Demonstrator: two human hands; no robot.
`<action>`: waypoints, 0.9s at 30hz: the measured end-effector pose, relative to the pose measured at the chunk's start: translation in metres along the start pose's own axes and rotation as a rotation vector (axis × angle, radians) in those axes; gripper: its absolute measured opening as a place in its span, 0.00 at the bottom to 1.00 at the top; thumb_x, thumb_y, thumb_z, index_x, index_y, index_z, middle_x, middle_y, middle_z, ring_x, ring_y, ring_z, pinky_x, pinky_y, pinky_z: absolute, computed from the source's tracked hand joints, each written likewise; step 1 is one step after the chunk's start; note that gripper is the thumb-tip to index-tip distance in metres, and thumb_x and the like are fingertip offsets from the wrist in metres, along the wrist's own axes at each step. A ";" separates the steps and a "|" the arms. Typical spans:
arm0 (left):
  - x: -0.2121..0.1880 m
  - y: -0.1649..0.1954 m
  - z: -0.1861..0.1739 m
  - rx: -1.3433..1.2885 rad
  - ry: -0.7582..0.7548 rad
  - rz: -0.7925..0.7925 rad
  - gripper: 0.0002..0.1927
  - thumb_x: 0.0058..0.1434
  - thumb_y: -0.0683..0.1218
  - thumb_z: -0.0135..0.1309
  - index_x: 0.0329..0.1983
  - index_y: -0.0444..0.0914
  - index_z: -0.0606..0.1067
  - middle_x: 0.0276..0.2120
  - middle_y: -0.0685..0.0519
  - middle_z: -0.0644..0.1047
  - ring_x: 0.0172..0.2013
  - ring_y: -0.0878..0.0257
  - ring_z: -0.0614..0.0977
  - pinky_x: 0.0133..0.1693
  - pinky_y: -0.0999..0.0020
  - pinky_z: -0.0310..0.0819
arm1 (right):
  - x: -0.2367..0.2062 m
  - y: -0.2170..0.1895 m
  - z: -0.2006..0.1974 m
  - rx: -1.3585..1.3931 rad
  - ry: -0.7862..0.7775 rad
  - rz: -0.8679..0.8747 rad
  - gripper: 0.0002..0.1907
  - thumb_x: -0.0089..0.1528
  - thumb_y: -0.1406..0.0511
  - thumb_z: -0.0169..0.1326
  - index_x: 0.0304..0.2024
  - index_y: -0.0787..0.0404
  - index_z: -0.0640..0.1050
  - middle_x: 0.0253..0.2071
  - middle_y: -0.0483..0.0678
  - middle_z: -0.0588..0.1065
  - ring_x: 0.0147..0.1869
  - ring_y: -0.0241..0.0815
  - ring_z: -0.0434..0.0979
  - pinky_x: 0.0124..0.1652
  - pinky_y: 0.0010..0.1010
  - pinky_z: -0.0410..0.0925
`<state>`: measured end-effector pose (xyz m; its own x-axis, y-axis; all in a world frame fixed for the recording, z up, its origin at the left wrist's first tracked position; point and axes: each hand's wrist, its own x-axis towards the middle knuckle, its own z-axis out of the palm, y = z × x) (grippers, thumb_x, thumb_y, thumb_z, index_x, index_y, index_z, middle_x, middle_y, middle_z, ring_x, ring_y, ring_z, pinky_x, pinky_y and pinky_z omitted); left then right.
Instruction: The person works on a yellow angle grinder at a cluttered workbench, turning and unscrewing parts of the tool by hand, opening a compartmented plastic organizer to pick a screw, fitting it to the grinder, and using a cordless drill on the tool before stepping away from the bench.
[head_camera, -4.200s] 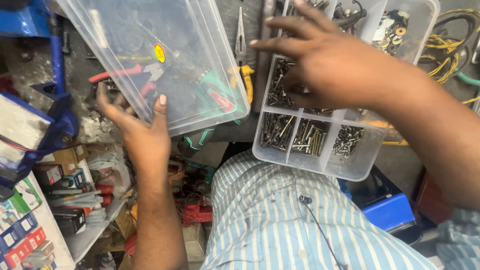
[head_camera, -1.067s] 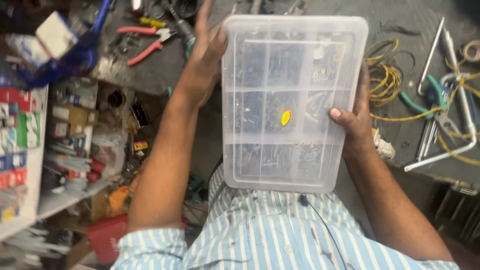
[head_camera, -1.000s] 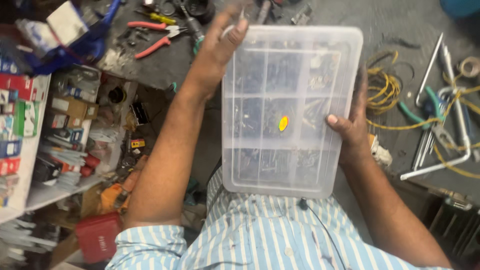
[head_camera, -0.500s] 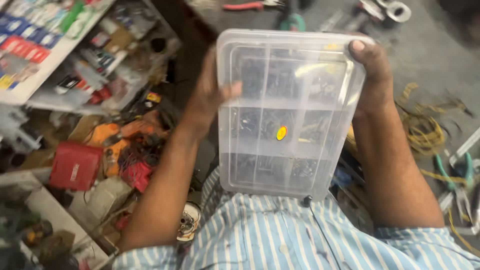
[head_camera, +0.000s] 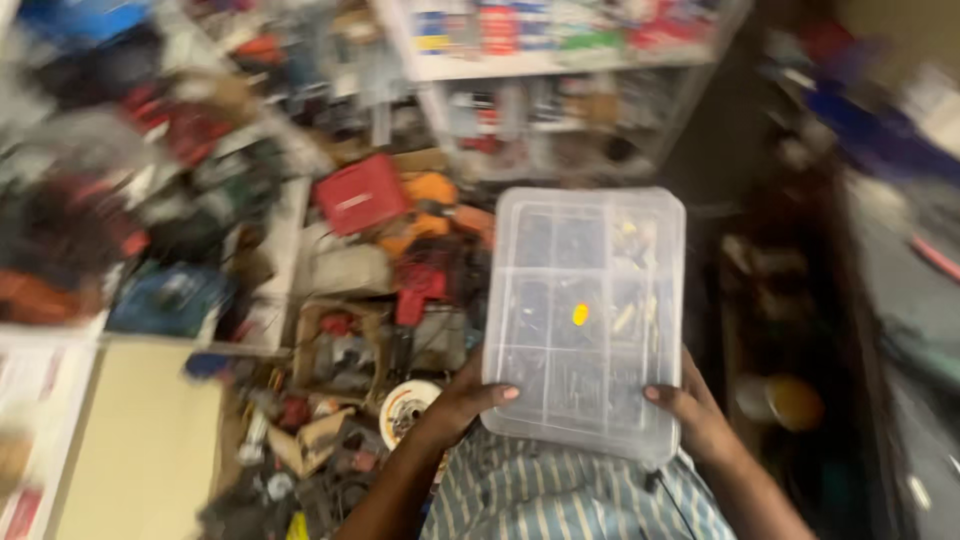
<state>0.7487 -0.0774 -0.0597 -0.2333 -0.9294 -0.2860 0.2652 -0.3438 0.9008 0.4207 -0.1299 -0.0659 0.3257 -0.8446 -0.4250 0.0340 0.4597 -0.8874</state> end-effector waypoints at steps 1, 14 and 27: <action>-0.010 0.012 -0.016 -0.030 0.070 -0.024 0.52 0.51 0.52 0.64 0.77 0.34 0.54 0.69 0.41 0.67 0.68 0.49 0.68 0.66 0.57 0.60 | 0.020 0.001 0.020 0.023 -0.024 0.031 0.55 0.48 0.55 0.57 0.75 0.66 0.55 0.65 0.68 0.68 0.67 0.62 0.68 0.61 0.52 0.64; -0.076 0.060 -0.136 -0.498 0.722 0.308 0.49 0.47 0.45 0.61 0.73 0.34 0.56 0.61 0.39 0.73 0.60 0.47 0.75 0.61 0.54 0.68 | 0.249 -0.046 0.197 -0.275 -0.684 0.060 0.57 0.48 0.52 0.60 0.75 0.65 0.54 0.70 0.63 0.64 0.71 0.58 0.63 0.63 0.49 0.58; 0.002 0.264 -0.255 -0.567 1.177 0.562 0.49 0.45 0.49 0.65 0.71 0.37 0.59 0.57 0.34 0.74 0.56 0.42 0.77 0.58 0.46 0.72 | 0.403 -0.249 0.433 -0.159 -0.983 -0.142 0.46 0.55 0.63 0.53 0.75 0.67 0.58 0.66 0.63 0.68 0.67 0.55 0.69 0.63 0.45 0.61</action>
<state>1.0570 -0.2042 0.0944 0.8540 -0.4292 -0.2940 0.4595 0.3573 0.8132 0.9531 -0.4657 0.0614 0.9662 -0.2544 -0.0409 0.0303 0.2700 -0.9624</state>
